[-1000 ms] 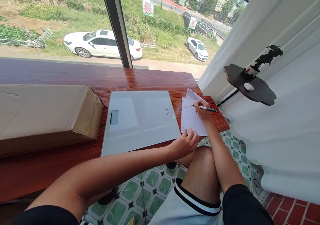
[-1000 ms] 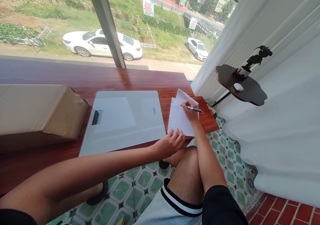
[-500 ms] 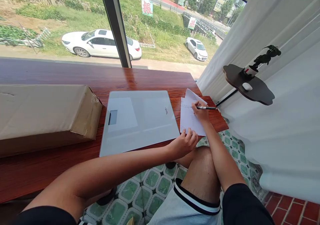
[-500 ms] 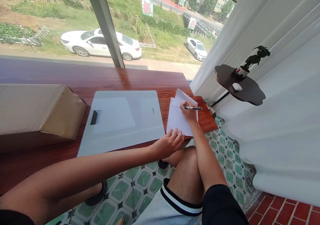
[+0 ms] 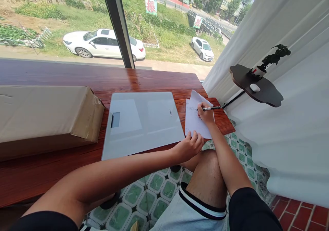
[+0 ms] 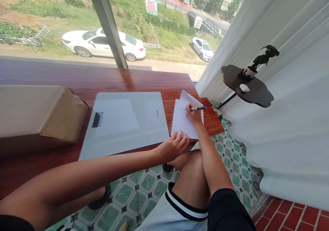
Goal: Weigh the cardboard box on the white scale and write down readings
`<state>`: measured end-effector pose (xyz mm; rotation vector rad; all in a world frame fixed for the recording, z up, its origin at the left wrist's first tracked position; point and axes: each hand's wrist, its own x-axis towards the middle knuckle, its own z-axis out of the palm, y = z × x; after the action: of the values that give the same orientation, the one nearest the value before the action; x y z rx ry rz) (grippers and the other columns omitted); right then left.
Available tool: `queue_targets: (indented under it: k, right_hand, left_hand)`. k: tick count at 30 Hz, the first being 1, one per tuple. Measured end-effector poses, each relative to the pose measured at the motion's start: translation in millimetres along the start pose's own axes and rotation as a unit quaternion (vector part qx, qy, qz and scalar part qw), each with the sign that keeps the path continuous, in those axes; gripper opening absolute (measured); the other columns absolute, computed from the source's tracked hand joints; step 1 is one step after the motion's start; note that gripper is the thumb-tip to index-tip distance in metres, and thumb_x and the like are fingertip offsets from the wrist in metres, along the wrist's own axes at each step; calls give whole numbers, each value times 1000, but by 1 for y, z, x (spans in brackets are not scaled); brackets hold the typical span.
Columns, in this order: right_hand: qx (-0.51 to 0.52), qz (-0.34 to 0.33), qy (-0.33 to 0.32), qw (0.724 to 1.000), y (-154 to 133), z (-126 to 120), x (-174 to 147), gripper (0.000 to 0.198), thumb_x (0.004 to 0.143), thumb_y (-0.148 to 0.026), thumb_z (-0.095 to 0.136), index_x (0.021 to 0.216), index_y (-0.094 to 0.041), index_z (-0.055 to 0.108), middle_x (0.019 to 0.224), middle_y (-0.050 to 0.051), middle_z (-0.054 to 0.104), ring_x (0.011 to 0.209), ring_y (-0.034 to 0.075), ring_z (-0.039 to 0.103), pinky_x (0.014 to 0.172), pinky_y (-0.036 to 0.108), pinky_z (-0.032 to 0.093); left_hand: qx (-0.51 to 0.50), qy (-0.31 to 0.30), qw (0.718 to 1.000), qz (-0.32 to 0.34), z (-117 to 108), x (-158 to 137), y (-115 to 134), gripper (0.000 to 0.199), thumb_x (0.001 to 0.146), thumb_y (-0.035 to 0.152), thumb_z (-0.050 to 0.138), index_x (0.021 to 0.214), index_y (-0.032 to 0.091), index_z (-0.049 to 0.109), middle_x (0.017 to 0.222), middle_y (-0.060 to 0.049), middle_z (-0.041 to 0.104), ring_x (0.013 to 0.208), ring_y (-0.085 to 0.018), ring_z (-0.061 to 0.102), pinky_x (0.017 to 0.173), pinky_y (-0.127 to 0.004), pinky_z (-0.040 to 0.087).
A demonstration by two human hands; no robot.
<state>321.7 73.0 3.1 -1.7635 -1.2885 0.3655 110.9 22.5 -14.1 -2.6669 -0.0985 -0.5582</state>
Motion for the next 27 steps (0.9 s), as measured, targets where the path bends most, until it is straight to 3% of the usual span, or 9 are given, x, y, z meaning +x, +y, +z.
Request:
queue_targets:
  k: [10, 27]
  right_hand:
    - [-9, 0, -6, 1000, 2, 0, 0, 45, 94, -61, 47, 67, -26, 40, 48, -2, 52, 45, 16, 50, 51, 29, 42]
    - [-20, -14, -6, 1000, 5, 0, 2, 38, 95, -49, 48, 66, -26, 41, 48, -3, 50, 47, 15, 51, 53, 28, 42]
  left_hand:
    - [9, 9, 1000, -6, 0, 0, 0, 40, 103, 17, 35, 131, 6, 61, 123, -17, 66, 112, -31, 64, 90, -44, 53]
    - [8, 3, 1000, -1, -2, -1, -1, 40, 101, 19, 37, 133, 4, 58, 125, -19, 64, 114, -32, 62, 92, -46, 51]
